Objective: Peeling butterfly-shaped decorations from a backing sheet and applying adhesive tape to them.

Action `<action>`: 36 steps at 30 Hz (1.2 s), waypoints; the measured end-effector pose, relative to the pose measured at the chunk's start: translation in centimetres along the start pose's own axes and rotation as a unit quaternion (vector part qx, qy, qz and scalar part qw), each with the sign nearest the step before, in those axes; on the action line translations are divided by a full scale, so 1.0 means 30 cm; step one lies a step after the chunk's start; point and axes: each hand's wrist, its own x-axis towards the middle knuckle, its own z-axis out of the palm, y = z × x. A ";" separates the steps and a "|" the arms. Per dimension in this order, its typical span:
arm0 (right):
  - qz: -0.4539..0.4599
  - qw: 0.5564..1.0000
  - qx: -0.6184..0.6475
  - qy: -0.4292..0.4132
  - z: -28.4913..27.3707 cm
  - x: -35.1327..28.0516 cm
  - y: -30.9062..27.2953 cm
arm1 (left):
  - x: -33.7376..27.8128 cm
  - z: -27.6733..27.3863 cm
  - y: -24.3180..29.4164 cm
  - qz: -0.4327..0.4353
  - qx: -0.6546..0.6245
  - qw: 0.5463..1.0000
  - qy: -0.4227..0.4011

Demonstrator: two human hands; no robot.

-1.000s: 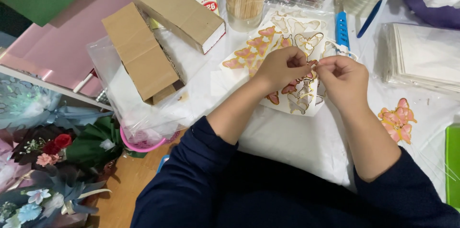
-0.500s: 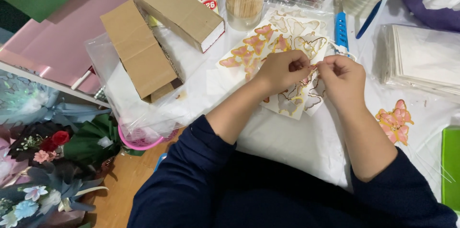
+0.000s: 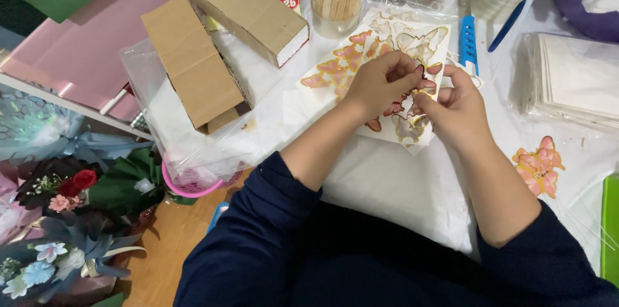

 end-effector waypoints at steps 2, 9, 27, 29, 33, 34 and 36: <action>0.004 1.000 -0.004 0.000 -0.005 0.004 0.010 | 0.004 0.001 -0.011 0.004 0.002 1.000 0.004; 0.001 0.996 -0.086 -0.020 -0.046 0.014 0.007 | 0.125 -0.028 -0.167 0.028 -0.052 0.993 0.099; -0.199 0.821 -0.528 0.088 -0.056 0.006 0.050 | -0.264 -0.502 -0.044 0.127 -0.372 0.895 0.211; -0.174 0.855 -0.488 0.019 0.040 -0.046 -0.043 | -0.326 -0.518 -0.087 0.108 -0.368 0.889 0.250; -0.123 0.860 -0.489 -0.079 0.132 -0.067 0.037 | -0.365 -0.541 -0.264 -0.007 -0.296 0.907 0.298; -0.123 0.861 -0.488 -0.078 0.152 -0.082 0.013 | -0.378 -0.528 -0.266 -0.006 -0.294 0.908 0.298; -0.047 0.885 -0.447 -0.120 0.180 -0.107 -0.037 | -0.395 -0.492 -0.274 -0.066 -0.224 0.932 0.277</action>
